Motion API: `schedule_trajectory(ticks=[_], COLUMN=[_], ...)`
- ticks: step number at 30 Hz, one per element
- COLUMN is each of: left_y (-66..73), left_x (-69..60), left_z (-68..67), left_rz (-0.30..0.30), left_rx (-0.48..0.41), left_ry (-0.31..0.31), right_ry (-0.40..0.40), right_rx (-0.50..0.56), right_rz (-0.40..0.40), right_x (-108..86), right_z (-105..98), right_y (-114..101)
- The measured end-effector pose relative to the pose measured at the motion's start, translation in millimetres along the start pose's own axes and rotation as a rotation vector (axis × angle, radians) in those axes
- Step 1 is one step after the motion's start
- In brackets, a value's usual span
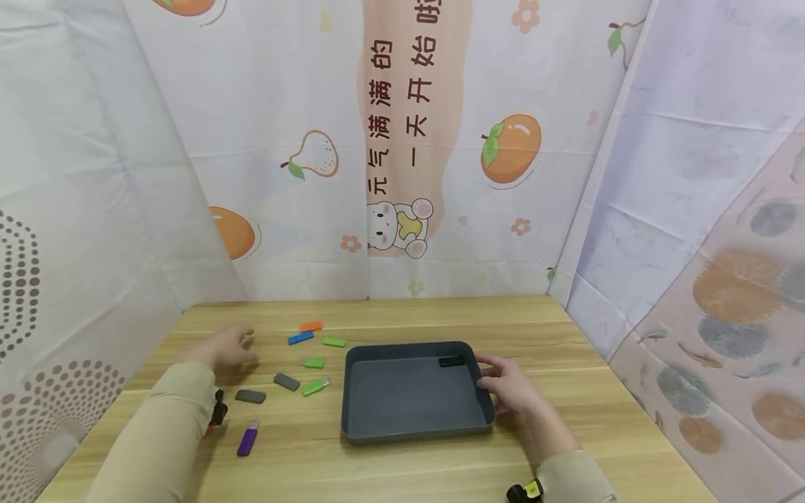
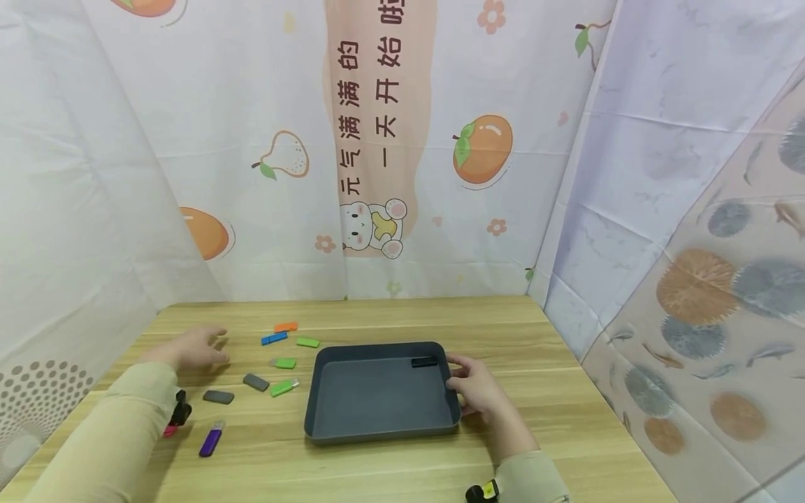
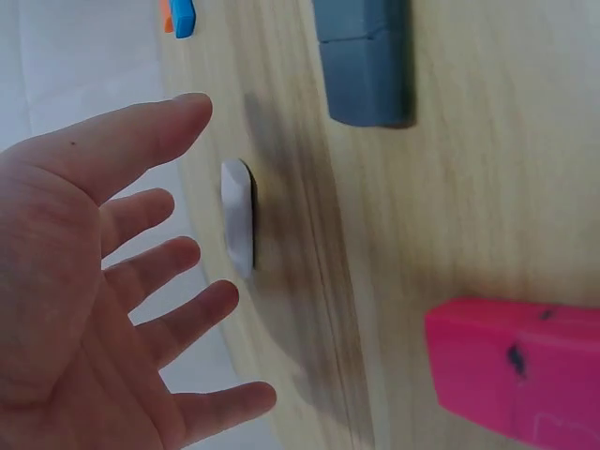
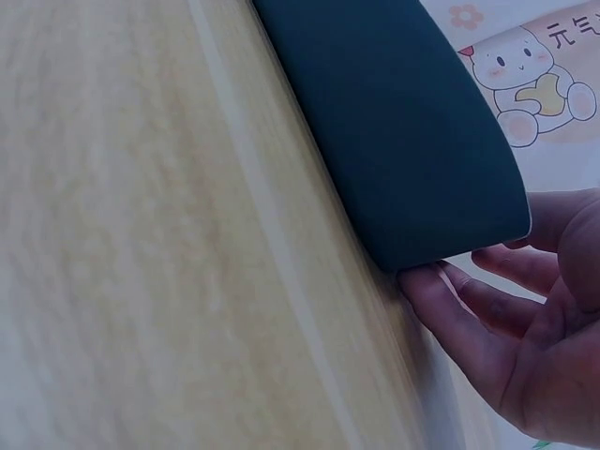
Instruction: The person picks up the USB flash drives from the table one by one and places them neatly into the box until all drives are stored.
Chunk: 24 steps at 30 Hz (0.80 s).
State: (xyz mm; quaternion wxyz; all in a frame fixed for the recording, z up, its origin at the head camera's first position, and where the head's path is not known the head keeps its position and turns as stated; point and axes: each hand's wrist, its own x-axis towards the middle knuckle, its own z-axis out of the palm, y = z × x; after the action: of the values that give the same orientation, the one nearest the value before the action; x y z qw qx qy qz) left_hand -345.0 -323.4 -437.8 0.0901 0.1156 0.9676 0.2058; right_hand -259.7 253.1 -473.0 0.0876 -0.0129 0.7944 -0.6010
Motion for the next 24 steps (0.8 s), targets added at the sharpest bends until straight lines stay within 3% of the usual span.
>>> schedule_trajectory(ticks=[6,16,24], left_y=[0.4,2.5,-2.2], left_x=[-2.7,-3.5,-5.8], left_z=[2.8,1.1,-0.9], left_rz=[-0.051,-0.061,-0.033], left_rx=[-0.059,0.025,0.055], left_ry=[-0.037,-0.069,-0.043], right_ry=[-0.002,-0.017,-0.018], right_rx=[0.008,0.009,0.0], right_rz=[-0.001,-0.008,-0.013], right_x=[-0.2,-2.4,-1.9], right_z=[0.1,0.1,0.1], right_y=[-0.1,-2.3,-1.7])
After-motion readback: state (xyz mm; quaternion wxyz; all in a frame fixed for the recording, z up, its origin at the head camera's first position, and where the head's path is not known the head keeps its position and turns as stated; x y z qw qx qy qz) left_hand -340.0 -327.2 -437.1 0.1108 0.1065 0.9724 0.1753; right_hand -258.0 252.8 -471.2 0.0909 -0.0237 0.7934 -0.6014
